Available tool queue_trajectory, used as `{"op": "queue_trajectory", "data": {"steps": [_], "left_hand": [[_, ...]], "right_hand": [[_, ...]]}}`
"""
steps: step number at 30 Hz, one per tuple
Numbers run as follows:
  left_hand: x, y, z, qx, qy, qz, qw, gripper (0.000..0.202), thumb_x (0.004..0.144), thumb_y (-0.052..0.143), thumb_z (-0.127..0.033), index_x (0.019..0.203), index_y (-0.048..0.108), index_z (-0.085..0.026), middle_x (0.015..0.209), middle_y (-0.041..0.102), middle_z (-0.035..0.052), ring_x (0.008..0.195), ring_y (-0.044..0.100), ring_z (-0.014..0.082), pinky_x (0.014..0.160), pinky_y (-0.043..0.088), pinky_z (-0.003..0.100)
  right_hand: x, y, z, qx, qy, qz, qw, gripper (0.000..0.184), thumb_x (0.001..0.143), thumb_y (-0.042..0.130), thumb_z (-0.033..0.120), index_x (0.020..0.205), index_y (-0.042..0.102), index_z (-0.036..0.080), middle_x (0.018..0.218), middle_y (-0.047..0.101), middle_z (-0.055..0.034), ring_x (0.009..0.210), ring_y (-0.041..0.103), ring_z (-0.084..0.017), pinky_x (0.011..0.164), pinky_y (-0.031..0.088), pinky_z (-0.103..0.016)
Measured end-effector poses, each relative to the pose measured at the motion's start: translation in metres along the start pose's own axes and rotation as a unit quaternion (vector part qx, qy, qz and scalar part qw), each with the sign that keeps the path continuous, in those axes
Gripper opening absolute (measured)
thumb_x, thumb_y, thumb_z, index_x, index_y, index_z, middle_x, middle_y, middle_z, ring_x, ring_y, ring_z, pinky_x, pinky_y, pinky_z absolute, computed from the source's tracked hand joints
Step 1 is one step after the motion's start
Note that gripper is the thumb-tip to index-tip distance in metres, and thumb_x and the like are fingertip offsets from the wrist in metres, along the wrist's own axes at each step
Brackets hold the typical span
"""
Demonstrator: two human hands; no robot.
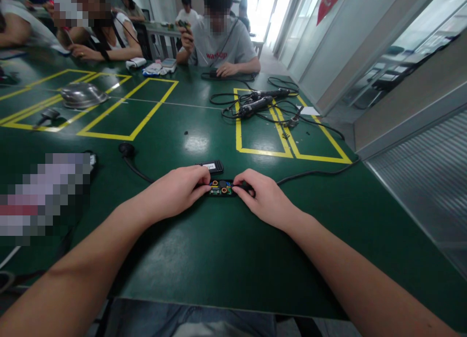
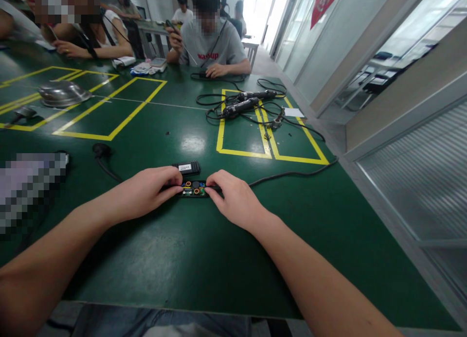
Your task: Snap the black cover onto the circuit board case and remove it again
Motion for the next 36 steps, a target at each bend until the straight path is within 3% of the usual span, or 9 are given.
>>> {"op": "queue_trajectory", "data": {"steps": [6, 13, 19, 29, 33, 36], "left_hand": [[0.0, -0.007, 0.003, -0.036, 0.024, -0.032, 0.999, 0.017, 0.101, 0.067, -0.037, 0.097, 0.073, -0.022, 0.091, 0.075, 0.0044, 0.079, 0.068, 0.0215, 0.077, 0.051, 0.033], [-0.004, -0.02, 0.003, -0.094, 0.023, -0.045, 0.994, 0.018, 0.096, 0.065, -0.034, 0.101, 0.078, -0.021, 0.086, 0.077, 0.0021, 0.074, 0.068, 0.0189, 0.078, 0.055, 0.032], [-0.001, -0.014, 0.012, -0.106, 0.008, -0.024, 0.994, 0.015, 0.096, 0.069, -0.034, 0.092, 0.076, -0.021, 0.086, 0.079, 0.002, 0.078, 0.072, 0.0192, 0.079, 0.054, 0.032], [0.001, -0.013, 0.014, -0.069, 0.033, -0.028, 0.997, 0.016, 0.099, 0.07, -0.03, 0.087, 0.077, -0.022, 0.087, 0.079, 0.0018, 0.08, 0.073, 0.0192, 0.078, 0.053, 0.031], [-0.001, -0.016, 0.008, -0.02, 0.048, -0.035, 0.998, 0.014, 0.099, 0.071, -0.027, 0.089, 0.08, -0.023, 0.093, 0.08, 0.0046, 0.09, 0.073, 0.0232, 0.09, 0.056, 0.036], [-0.002, -0.021, 0.002, -0.007, 0.067, -0.07, 0.995, 0.018, 0.098, 0.072, -0.031, 0.086, 0.082, -0.023, 0.117, 0.08, 0.0095, 0.111, 0.071, 0.0286, 0.108, 0.056, 0.047]], "right_hand": [[-0.001, -0.009, 0.002, 0.026, -0.024, -0.034, 0.999, 0.005, 0.103, 0.067, 0.02, 0.104, 0.071, 0.022, 0.101, 0.077, -0.0059, 0.085, 0.07, -0.02, 0.077, 0.058, -0.034], [0.0, -0.021, 0.004, 0.05, -0.037, -0.04, 0.997, 0.012, 0.1, 0.065, 0.017, 0.105, 0.074, 0.022, 0.097, 0.078, -0.005, 0.08, 0.07, -0.019, 0.07, 0.057, -0.033], [0.002, -0.018, 0.003, 0.055, -0.056, -0.024, 0.997, 0.013, 0.102, 0.066, 0.02, 0.1, 0.078, 0.022, 0.101, 0.081, -0.0079, 0.093, 0.076, -0.023, 0.084, 0.062, -0.04], [0.005, -0.014, -0.005, 0.063, -0.018, -0.008, 0.998, 0.014, 0.101, 0.07, 0.02, 0.094, 0.081, 0.024, 0.101, 0.082, -0.0075, 0.094, 0.077, -0.024, 0.091, 0.063, -0.044], [0.005, -0.015, -0.004, 0.044, -0.018, -0.015, 0.999, 0.014, 0.1, 0.071, 0.018, 0.092, 0.081, 0.023, 0.1, 0.083, -0.0075, 0.095, 0.076, -0.025, 0.092, 0.062, -0.044], [0.004, -0.013, -0.005, 0.039, -0.006, -0.019, 0.999, 0.012, 0.1, 0.07, 0.019, 0.094, 0.08, 0.023, 0.1, 0.082, -0.0072, 0.094, 0.076, -0.024, 0.09, 0.061, -0.043]]}}
Point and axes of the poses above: each hand's wrist, its own x-axis towards the middle knuckle, its own y-axis out of the palm, z = x × y, the point moved 10 cm from there along x, towards the middle knuckle
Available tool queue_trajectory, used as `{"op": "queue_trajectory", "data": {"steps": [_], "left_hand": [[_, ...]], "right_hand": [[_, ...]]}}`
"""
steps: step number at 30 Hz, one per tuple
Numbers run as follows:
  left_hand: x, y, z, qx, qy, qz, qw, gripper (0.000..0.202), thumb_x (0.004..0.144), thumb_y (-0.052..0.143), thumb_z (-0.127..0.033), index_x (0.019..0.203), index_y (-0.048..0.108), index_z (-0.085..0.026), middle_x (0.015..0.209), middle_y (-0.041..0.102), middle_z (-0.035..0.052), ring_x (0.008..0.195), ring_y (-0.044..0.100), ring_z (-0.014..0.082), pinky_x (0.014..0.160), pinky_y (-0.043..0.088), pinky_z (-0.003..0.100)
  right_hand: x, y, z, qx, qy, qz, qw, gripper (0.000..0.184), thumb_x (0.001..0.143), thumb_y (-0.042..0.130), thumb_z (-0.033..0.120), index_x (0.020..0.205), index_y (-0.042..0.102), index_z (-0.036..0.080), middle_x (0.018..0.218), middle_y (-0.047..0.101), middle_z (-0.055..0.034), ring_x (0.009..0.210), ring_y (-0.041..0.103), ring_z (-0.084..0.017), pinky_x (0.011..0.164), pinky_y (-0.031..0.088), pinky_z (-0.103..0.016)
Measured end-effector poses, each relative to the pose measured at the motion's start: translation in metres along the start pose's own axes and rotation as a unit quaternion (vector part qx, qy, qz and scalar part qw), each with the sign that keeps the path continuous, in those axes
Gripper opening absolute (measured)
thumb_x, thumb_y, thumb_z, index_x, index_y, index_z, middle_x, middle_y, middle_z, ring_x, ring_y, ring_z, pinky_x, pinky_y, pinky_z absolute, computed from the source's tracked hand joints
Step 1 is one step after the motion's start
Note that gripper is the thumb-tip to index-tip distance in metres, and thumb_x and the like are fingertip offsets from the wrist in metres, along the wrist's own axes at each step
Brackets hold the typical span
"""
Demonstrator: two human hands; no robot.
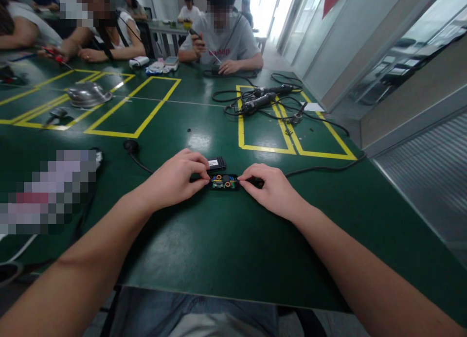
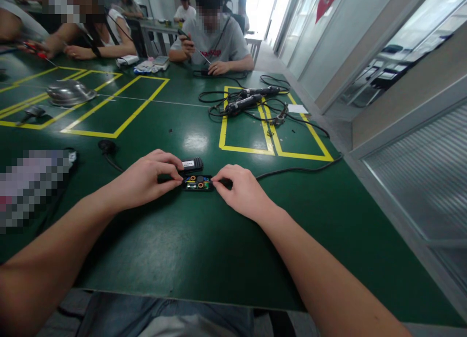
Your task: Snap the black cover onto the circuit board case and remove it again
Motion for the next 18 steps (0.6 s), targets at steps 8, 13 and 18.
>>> {"op": "queue_trajectory", "data": {"steps": [8, 13, 18], "left_hand": [[0.008, 0.008, 0.028, -0.058, -0.119, -0.063, 0.989, 0.029, 0.099, 0.071, -0.031, 0.124, 0.083, -0.023, 0.134, 0.082, 0.0104, 0.125, 0.073, 0.0321, 0.117, 0.056, 0.053], [0.009, 0.011, 0.032, -0.065, -0.139, -0.034, 0.988, 0.031, 0.101, 0.069, -0.032, 0.127, 0.084, -0.023, 0.127, 0.087, 0.0096, 0.117, 0.078, 0.0315, 0.109, 0.06, 0.048], [0.008, 0.008, 0.028, 0.025, -0.108, -0.038, 0.993, 0.033, 0.104, 0.066, -0.031, 0.13, 0.085, -0.022, 0.134, 0.085, 0.0109, 0.121, 0.076, 0.034, 0.113, 0.057, 0.051]], "right_hand": [[-0.005, 0.006, 0.002, -0.024, 0.011, 0.004, 1.0, 0.04, 0.093, 0.07, 0.02, 0.133, 0.067, 0.025, 0.106, 0.079, -0.0062, 0.096, 0.073, -0.027, 0.094, 0.058, -0.046], [-0.006, 0.007, 0.007, -0.031, 0.004, 0.014, 0.999, 0.049, 0.093, 0.07, 0.023, 0.141, 0.062, 0.025, 0.112, 0.078, -0.0081, 0.101, 0.073, -0.029, 0.097, 0.057, -0.049], [-0.007, 0.007, 0.006, -0.034, 0.005, 0.014, 0.999, 0.052, 0.093, 0.07, 0.023, 0.144, 0.06, 0.027, 0.114, 0.078, -0.0082, 0.103, 0.073, -0.03, 0.097, 0.056, -0.05]]}}
Point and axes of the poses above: each hand's wrist, its own x-axis towards the middle knuckle, its own y-axis out of the palm, z = x × y, the point moved 10 cm from there along x, towards the middle knuckle
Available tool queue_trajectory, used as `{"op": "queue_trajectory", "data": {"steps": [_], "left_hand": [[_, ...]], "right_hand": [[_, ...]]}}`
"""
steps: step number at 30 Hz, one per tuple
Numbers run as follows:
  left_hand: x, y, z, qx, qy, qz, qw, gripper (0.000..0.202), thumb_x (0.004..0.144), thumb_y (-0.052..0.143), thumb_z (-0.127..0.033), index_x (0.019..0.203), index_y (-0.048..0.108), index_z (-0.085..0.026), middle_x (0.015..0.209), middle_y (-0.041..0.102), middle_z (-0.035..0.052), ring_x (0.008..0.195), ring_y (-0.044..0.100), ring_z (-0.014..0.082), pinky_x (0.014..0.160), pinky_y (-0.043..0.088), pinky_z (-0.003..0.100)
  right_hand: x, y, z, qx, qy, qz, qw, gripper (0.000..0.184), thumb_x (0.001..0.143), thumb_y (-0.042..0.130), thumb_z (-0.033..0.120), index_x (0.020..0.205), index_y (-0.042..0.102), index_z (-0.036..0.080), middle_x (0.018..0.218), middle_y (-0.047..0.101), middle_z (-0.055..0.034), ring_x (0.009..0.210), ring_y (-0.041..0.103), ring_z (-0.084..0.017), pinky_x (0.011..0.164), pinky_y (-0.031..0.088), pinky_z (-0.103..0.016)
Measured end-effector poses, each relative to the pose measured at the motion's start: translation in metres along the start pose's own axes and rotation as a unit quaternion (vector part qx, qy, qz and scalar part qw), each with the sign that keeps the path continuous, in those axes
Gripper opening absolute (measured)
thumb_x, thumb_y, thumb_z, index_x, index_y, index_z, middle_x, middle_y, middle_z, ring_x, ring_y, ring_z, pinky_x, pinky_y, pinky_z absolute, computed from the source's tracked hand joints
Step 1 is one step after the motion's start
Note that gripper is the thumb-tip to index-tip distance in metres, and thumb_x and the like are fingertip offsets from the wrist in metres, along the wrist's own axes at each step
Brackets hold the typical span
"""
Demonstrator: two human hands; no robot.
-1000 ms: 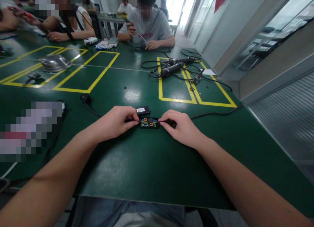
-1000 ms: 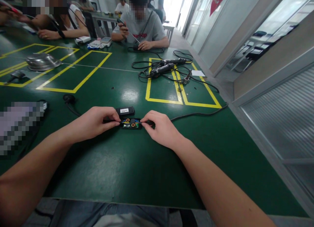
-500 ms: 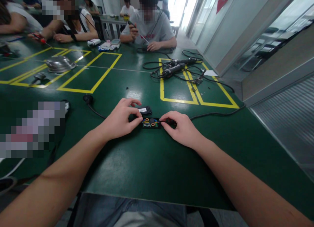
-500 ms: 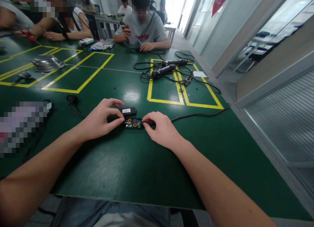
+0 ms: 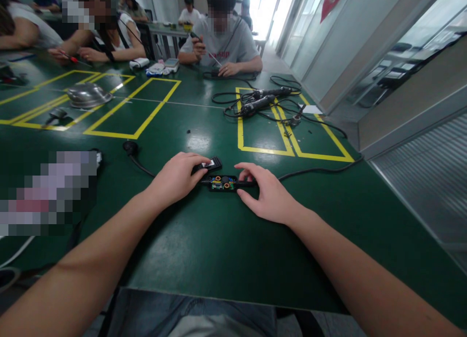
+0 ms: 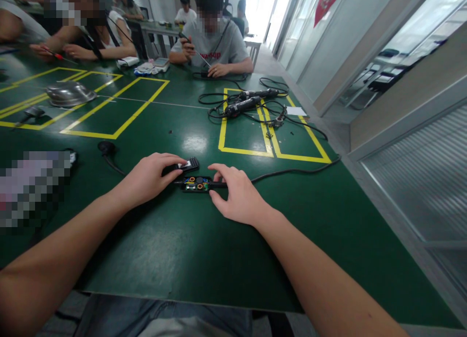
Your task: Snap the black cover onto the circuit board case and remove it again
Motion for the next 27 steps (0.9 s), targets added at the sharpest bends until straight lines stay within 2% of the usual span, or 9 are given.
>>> {"op": "queue_trajectory", "data": {"steps": [4, 8, 11, 14, 16, 21, 27], "left_hand": [[-0.001, -0.003, 0.002, 0.023, -0.015, -0.006, 1.0, 0.036, 0.103, 0.067, -0.032, 0.133, 0.084, -0.022, 0.132, 0.086, 0.0121, 0.121, 0.076, 0.0352, 0.11, 0.059, 0.051], [-0.006, -0.016, -0.011, -0.021, 0.012, -0.037, 0.999, 0.041, 0.104, 0.066, -0.038, 0.139, 0.081, -0.023, 0.132, 0.085, 0.011, 0.119, 0.076, 0.0318, 0.109, 0.06, 0.047], [-0.012, -0.016, -0.027, -0.081, 0.058, -0.013, 0.995, 0.04, 0.102, 0.068, -0.044, 0.135, 0.083, -0.024, 0.129, 0.086, 0.0089, 0.113, 0.077, 0.0292, 0.103, 0.062, 0.043], [-0.016, -0.009, -0.037, -0.1, 0.092, 0.03, 0.99, 0.035, 0.1, 0.072, -0.04, 0.128, 0.085, -0.025, 0.125, 0.087, 0.0083, 0.112, 0.078, 0.0282, 0.104, 0.062, 0.042], [-0.017, -0.005, -0.04, -0.094, 0.103, 0.046, 0.989, 0.033, 0.1, 0.072, -0.038, 0.127, 0.085, -0.025, 0.125, 0.087, 0.0081, 0.113, 0.078, 0.0282, 0.106, 0.061, 0.043], [-0.017, -0.003, -0.042, -0.094, 0.125, 0.047, 0.987, 0.032, 0.103, 0.069, -0.038, 0.129, 0.084, -0.025, 0.127, 0.087, 0.0078, 0.116, 0.077, 0.028, 0.11, 0.06, 0.044], [-0.016, 0.0, -0.043, -0.096, 0.125, 0.056, 0.986, 0.031, 0.106, 0.066, -0.035, 0.131, 0.083, -0.026, 0.132, 0.086, 0.0071, 0.12, 0.077, 0.0277, 0.114, 0.059, 0.045]], "right_hand": [[-0.001, 0.001, 0.0, 0.0, 0.002, 0.008, 1.0, 0.055, 0.094, 0.07, 0.025, 0.147, 0.058, 0.027, 0.115, 0.078, -0.0087, 0.104, 0.073, -0.03, 0.099, 0.056, -0.051], [-0.002, 0.001, 0.0, -0.001, 0.001, 0.003, 1.0, 0.063, 0.094, 0.072, 0.028, 0.154, 0.053, 0.026, 0.12, 0.077, -0.0107, 0.105, 0.072, -0.031, 0.1, 0.057, -0.053], [-0.003, 0.002, -0.001, -0.004, 0.003, 0.001, 1.0, 0.068, 0.095, 0.074, 0.031, 0.158, 0.05, 0.027, 0.126, 0.076, -0.0118, 0.105, 0.073, -0.031, 0.099, 0.057, -0.053], [-0.002, 0.002, 0.0, -0.002, -0.001, -0.001, 1.0, 0.068, 0.095, 0.076, 0.034, 0.159, 0.052, 0.026, 0.129, 0.076, -0.0121, 0.107, 0.073, -0.032, 0.101, 0.058, -0.053], [-0.001, 0.002, 0.001, -0.005, -0.007, 0.002, 1.0, 0.062, 0.096, 0.077, 0.035, 0.154, 0.057, 0.026, 0.127, 0.077, -0.0117, 0.11, 0.073, -0.032, 0.102, 0.058, -0.053], [0.003, 0.003, 0.003, -0.018, -0.023, 0.007, 1.0, 0.032, 0.101, 0.075, 0.034, 0.132, 0.073, 0.026, 0.121, 0.079, -0.0111, 0.112, 0.073, -0.032, 0.102, 0.058, -0.051], [0.004, 0.004, 0.0, -0.007, -0.015, 0.007, 1.0, 0.029, 0.103, 0.075, 0.034, 0.131, 0.076, 0.025, 0.119, 0.079, -0.0103, 0.11, 0.073, -0.031, 0.101, 0.059, -0.05]]}}
Point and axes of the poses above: each hand's wrist, its own x-axis towards the middle knuckle, its own y-axis out of the palm, z = x × y, the point moved 10 cm from there along x, towards the middle knuckle
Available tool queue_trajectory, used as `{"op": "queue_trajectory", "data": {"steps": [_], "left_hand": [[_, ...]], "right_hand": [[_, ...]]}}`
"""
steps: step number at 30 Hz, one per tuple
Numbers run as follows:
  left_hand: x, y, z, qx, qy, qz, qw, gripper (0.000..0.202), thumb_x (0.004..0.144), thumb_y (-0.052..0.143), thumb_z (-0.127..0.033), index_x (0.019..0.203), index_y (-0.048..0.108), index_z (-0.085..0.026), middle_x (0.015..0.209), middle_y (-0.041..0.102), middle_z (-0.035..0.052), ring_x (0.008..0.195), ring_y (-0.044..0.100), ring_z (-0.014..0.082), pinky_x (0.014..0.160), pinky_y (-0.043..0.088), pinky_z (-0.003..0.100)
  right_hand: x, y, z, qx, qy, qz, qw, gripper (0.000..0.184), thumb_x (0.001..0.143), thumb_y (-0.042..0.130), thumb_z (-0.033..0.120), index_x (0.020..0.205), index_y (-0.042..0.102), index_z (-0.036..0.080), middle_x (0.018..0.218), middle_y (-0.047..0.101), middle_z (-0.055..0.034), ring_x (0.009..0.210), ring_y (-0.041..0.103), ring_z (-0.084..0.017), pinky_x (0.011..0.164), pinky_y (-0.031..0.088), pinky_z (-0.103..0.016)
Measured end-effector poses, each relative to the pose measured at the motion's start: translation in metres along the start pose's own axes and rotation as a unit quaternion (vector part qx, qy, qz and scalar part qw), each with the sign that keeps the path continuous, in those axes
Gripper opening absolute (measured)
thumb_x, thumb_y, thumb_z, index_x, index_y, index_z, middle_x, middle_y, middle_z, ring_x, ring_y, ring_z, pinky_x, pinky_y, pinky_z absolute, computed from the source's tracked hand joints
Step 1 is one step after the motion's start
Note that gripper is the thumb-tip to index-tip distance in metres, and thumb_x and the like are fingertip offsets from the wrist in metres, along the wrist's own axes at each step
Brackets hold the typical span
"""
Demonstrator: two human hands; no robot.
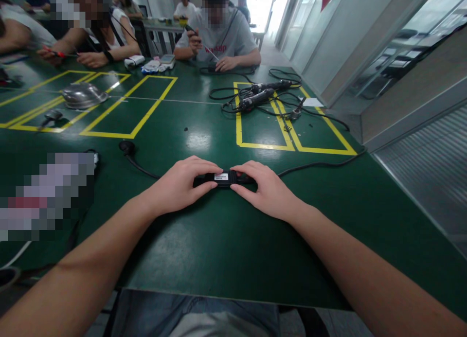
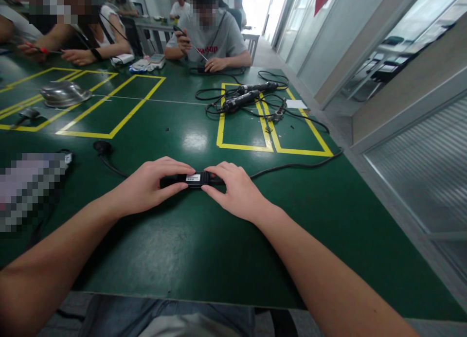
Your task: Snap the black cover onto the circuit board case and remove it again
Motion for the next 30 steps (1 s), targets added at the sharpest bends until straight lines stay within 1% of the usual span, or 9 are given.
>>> {"op": "queue_trajectory", "data": {"steps": [5, 10, 16, 20, 23, 25, 27, 28, 30], "left_hand": [[0.001, 0.004, 0.003, 0.004, -0.012, 0.001, 1.0, 0.032, 0.107, 0.066, -0.035, 0.133, 0.082, -0.026, 0.135, 0.085, 0.0067, 0.123, 0.076, 0.0274, 0.116, 0.057, 0.045], [0.002, 0.005, 0.005, 0.014, -0.009, -0.004, 1.0, 0.031, 0.107, 0.069, -0.033, 0.134, 0.082, -0.025, 0.133, 0.086, 0.0069, 0.12, 0.076, 0.0271, 0.114, 0.058, 0.044], [0.002, 0.005, 0.005, 0.016, 0.004, 0.011, 1.0, 0.031, 0.105, 0.072, -0.031, 0.133, 0.083, -0.023, 0.131, 0.086, 0.0076, 0.116, 0.076, 0.0268, 0.112, 0.058, 0.043], [0.002, 0.003, 0.004, 0.011, 0.002, 0.001, 1.0, 0.03, 0.102, 0.073, -0.029, 0.129, 0.083, -0.024, 0.129, 0.086, 0.0079, 0.118, 0.076, 0.0277, 0.112, 0.058, 0.044], [0.002, 0.003, 0.011, -0.023, -0.037, -0.001, 0.999, 0.029, 0.099, 0.075, -0.035, 0.125, 0.084, -0.025, 0.123, 0.087, 0.0075, 0.111, 0.077, 0.028, 0.106, 0.06, 0.044], [0.001, 0.004, 0.019, -0.09, -0.074, -0.004, 0.993, 0.035, 0.098, 0.075, -0.04, 0.129, 0.08, -0.024, 0.122, 0.086, 0.0084, 0.109, 0.079, 0.0281, 0.1, 0.062, 0.043], [0.0, 0.0, 0.028, -0.144, -0.103, -0.032, 0.984, 0.042, 0.097, 0.075, -0.043, 0.134, 0.074, -0.022, 0.124, 0.085, 0.0102, 0.111, 0.079, 0.0287, 0.097, 0.063, 0.042], [-0.001, -0.005, 0.033, -0.142, -0.115, -0.055, 0.982, 0.041, 0.098, 0.074, -0.043, 0.133, 0.072, -0.022, 0.125, 0.084, 0.0109, 0.113, 0.079, 0.0291, 0.097, 0.063, 0.043], [-0.003, -0.015, 0.042, -0.072, -0.141, -0.099, 0.982, 0.033, 0.097, 0.074, -0.04, 0.125, 0.072, -0.022, 0.125, 0.083, 0.0114, 0.114, 0.077, 0.0306, 0.1, 0.062, 0.047]], "right_hand": [[0.001, -0.001, -0.005, -0.017, 0.011, -0.001, 1.0, 0.028, 0.103, 0.079, 0.034, 0.129, 0.079, 0.026, 0.116, 0.079, -0.0098, 0.109, 0.072, -0.031, 0.099, 0.058, -0.048], [0.003, -0.002, -0.009, -0.033, 0.021, -0.003, 0.999, 0.027, 0.1, 0.085, 0.033, 0.126, 0.082, 0.026, 0.116, 0.08, -0.0089, 0.109, 0.072, -0.03, 0.097, 0.056, -0.046], [0.004, -0.001, -0.011, -0.015, 0.03, 0.005, 0.999, 0.025, 0.1, 0.085, 0.034, 0.123, 0.083, 0.026, 0.115, 0.08, -0.0083, 0.106, 0.072, -0.028, 0.096, 0.057, -0.045], [0.003, -0.001, -0.009, -0.032, 0.027, 0.003, 0.999, 0.027, 0.1, 0.084, 0.034, 0.125, 0.081, 0.027, 0.116, 0.08, -0.0086, 0.108, 0.073, -0.03, 0.096, 0.057, -0.046], [0.001, 0.001, -0.006, -0.046, 0.021, 0.006, 0.999, 0.029, 0.101, 0.083, 0.037, 0.128, 0.08, 0.026, 0.117, 0.079, -0.0095, 0.11, 0.072, -0.031, 0.097, 0.056, -0.047], [0.0, 0.002, -0.005, -0.056, 0.02, 0.003, 0.998, 0.033, 0.101, 0.082, 0.04, 0.13, 0.078, 0.025, 0.119, 0.078, -0.0104, 0.111, 0.071, -0.032, 0.098, 0.055, -0.048], [0.0, 0.002, -0.005, -0.06, 0.022, -0.003, 0.998, 0.038, 0.1, 0.082, 0.042, 0.133, 0.076, 0.024, 0.12, 0.077, -0.0113, 0.111, 0.071, -0.032, 0.097, 0.055, -0.048], [0.0, 0.002, -0.004, -0.059, 0.022, -0.006, 0.998, 0.038, 0.1, 0.081, 0.041, 0.134, 0.076, 0.024, 0.12, 0.077, -0.0114, 0.111, 0.07, -0.032, 0.097, 0.055, -0.048], [0.0, 0.001, -0.005, -0.049, 0.023, -0.009, 0.998, 0.034, 0.101, 0.079, 0.037, 0.131, 0.075, 0.023, 0.117, 0.077, -0.0108, 0.108, 0.071, -0.031, 0.095, 0.055, -0.047]]}}
Point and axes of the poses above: each hand's wrist, its own x-axis towards the middle knuckle, its own y-axis out of the palm, z = x × y, the point moved 10 cm from there along x, towards the middle knuckle
